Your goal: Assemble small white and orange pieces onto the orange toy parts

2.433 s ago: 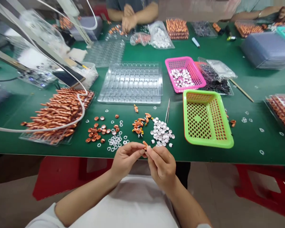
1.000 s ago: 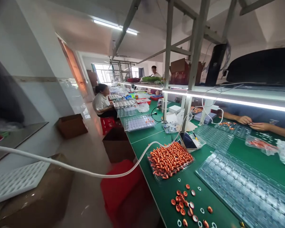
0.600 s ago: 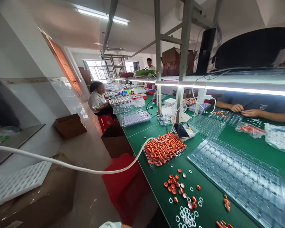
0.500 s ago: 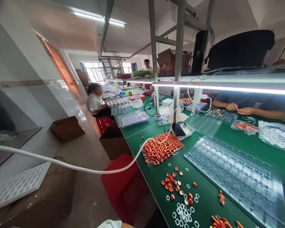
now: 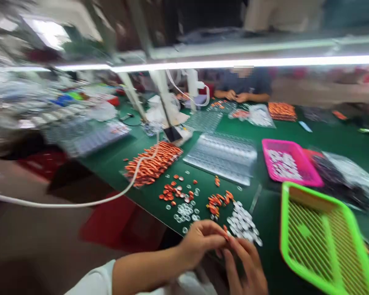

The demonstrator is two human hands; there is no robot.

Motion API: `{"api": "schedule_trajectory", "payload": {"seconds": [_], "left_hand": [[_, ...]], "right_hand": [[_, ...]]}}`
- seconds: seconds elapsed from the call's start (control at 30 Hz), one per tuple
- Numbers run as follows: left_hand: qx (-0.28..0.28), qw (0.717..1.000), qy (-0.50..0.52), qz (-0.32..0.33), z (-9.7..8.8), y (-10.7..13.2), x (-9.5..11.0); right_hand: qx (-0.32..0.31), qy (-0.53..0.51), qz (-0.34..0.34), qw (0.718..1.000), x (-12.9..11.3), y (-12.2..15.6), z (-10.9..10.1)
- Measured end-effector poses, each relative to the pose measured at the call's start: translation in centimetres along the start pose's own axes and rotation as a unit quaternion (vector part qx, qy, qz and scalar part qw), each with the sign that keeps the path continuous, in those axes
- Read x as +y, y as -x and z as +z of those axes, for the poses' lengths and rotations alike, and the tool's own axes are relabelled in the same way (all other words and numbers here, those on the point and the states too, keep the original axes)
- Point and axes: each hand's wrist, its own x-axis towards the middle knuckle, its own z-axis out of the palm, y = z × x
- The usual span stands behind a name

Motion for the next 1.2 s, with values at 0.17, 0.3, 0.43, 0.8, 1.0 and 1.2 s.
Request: {"api": "schedule_trajectory", "payload": {"seconds": [0.17, 0.3, 0.43, 0.8, 1.0, 1.2], "left_hand": [[0.016, 0.997, 0.05, -0.06, -0.3, -0.3, 1.3], [0.019, 0.992, 0.082, -0.09, -0.2, -0.1, 1.4], [0.013, 0.99, 0.097, -0.107, 0.1, 0.2, 1.4], [0.026, 0.982, 0.129, -0.132, 0.1, 0.1, 1.1], [0.029, 0.985, 0.107, -0.129, -0.3, 0.2, 0.8], [0.027, 0.991, 0.066, -0.11, -0.4, 0.3, 1.1]], "right_hand": [[-0.021, -0.021, 0.032, 0.999, 0.8, 2.0, -0.6], [-0.001, -0.034, 0.054, 0.998, 0.4, 1.5, 0.4], [0.008, -0.047, 0.047, 0.998, 0.2, 1.2, 0.4], [0.007, -0.04, 0.052, 0.998, -0.1, 0.8, 0.3], [-0.001, -0.05, 0.063, 0.997, -0.4, 0.5, -0.1], [0.002, -0.054, 0.056, 0.997, -0.7, 0.4, -0.3]]}}
